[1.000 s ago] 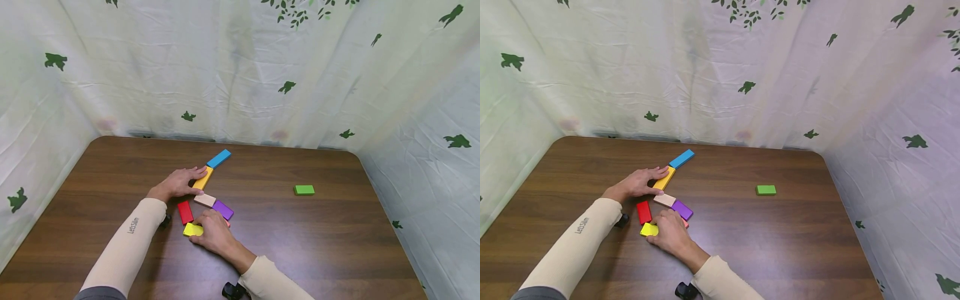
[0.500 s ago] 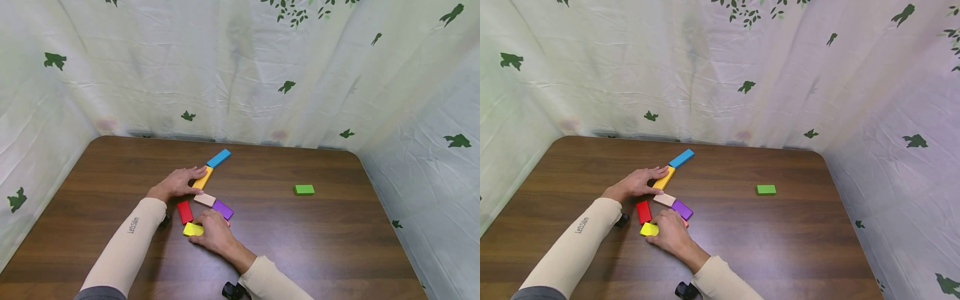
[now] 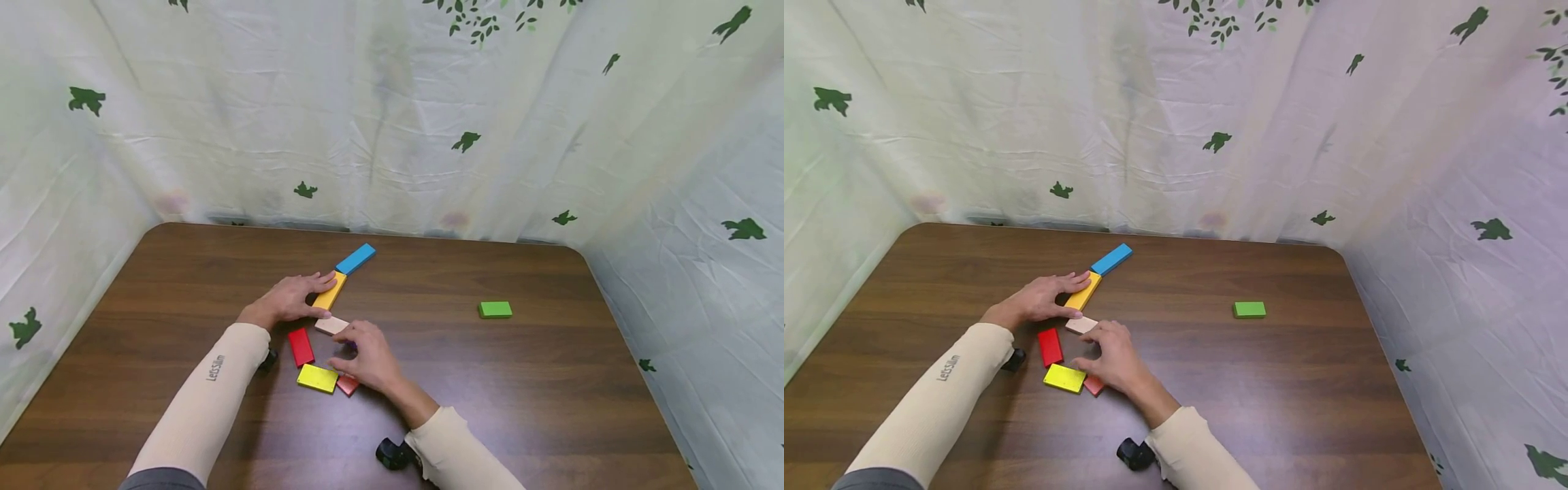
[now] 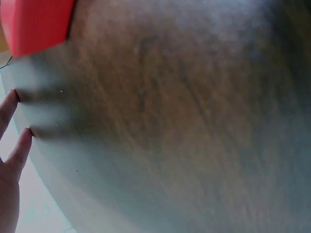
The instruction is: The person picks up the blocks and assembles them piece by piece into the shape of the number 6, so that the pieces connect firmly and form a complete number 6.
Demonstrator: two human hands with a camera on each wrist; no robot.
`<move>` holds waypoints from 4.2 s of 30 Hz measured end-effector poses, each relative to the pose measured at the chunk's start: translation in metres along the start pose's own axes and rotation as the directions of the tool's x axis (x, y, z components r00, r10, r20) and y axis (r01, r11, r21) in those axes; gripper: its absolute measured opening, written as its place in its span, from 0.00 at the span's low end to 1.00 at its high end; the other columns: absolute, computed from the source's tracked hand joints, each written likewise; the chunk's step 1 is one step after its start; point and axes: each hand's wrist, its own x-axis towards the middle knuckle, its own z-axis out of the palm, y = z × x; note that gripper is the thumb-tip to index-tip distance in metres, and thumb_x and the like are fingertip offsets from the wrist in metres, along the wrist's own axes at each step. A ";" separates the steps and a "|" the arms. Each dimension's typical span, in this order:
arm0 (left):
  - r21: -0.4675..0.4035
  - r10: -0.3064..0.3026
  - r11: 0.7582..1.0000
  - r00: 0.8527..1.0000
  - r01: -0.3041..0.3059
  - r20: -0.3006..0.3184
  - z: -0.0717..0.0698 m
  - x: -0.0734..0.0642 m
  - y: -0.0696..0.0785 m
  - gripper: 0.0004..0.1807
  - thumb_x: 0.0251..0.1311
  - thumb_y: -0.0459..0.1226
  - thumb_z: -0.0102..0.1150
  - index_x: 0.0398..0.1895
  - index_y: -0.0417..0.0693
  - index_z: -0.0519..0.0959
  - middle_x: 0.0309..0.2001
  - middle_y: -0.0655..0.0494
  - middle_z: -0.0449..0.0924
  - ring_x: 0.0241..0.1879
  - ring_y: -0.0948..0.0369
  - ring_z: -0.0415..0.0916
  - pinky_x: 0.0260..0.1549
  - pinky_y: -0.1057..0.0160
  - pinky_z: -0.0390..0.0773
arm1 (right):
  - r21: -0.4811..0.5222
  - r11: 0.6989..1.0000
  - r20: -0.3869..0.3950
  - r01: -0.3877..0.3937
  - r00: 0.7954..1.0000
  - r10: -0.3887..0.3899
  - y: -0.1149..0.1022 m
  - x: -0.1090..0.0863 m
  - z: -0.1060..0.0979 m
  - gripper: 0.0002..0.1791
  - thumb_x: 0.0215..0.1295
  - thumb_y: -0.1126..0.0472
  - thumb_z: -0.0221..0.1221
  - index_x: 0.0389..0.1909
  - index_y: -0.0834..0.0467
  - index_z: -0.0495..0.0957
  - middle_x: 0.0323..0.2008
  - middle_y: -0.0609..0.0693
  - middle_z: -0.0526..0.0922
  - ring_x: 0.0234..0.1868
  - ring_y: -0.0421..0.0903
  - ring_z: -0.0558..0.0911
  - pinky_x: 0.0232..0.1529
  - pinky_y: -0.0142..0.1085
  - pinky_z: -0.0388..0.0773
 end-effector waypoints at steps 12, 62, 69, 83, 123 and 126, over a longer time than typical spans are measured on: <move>0.004 0.043 0.999 0.999 -0.043 -0.018 0.000 -0.001 0.000 0.38 0.64 0.55 0.52 0.73 0.49 0.57 0.74 0.48 0.53 0.71 0.43 0.52 0.65 0.37 0.54 | 0.048 0.989 -0.128 -0.141 0.981 0.146 0.058 -0.005 -0.047 0.19 0.51 0.57 0.73 0.43 0.62 0.84 0.38 0.49 0.83 0.42 0.47 0.80 0.46 0.41 0.76; 0.006 0.025 1.000 0.999 -0.025 -0.026 -0.006 0.003 0.001 0.35 0.63 0.48 0.58 0.71 0.53 0.60 0.71 0.46 0.58 0.68 0.39 0.58 0.63 0.38 0.58 | -0.014 0.938 0.027 -0.346 0.938 0.346 0.221 -0.085 -0.185 0.19 0.56 0.65 0.68 0.49 0.66 0.80 0.47 0.62 0.80 0.42 0.56 0.81 0.44 0.49 0.78; 0.005 0.017 1.000 1.000 -0.017 -0.022 -0.005 0.003 0.002 0.35 0.63 0.48 0.58 0.71 0.52 0.60 0.72 0.46 0.58 0.68 0.38 0.57 0.63 0.38 0.58 | -0.006 0.931 0.034 -0.364 0.931 0.364 0.220 -0.084 -0.187 0.19 0.55 0.67 0.69 0.48 0.67 0.81 0.46 0.63 0.80 0.41 0.56 0.81 0.43 0.49 0.79; -0.001 0.001 1.000 1.000 -0.001 -0.028 -0.007 0.003 0.003 0.35 0.62 0.48 0.60 0.70 0.53 0.61 0.72 0.51 0.58 0.68 0.41 0.57 0.63 0.39 0.58 | -0.006 0.928 0.030 -0.372 0.928 0.372 0.223 -0.085 -0.187 0.18 0.55 0.67 0.69 0.47 0.67 0.81 0.42 0.60 0.81 0.39 0.54 0.81 0.41 0.46 0.79; 0.033 0.009 0.999 0.999 -0.007 -0.041 -0.008 0.006 0.003 0.35 0.59 0.48 0.62 0.69 0.54 0.64 0.71 0.52 0.60 0.67 0.42 0.62 0.60 0.42 0.64 | 0.013 0.977 0.009 -0.213 0.977 0.213 0.198 -0.058 -0.149 0.16 0.49 0.69 0.72 0.42 0.65 0.82 0.38 0.55 0.81 0.36 0.48 0.79 0.38 0.38 0.78; 0.033 0.004 0.999 0.999 -0.003 -0.040 -0.008 0.006 0.003 0.35 0.59 0.48 0.62 0.69 0.55 0.63 0.71 0.53 0.59 0.67 0.43 0.61 0.60 0.42 0.64 | 0.026 0.981 0.018 -0.193 0.981 0.193 0.192 -0.051 -0.142 0.17 0.50 0.69 0.72 0.42 0.65 0.82 0.38 0.55 0.81 0.36 0.48 0.78 0.38 0.38 0.78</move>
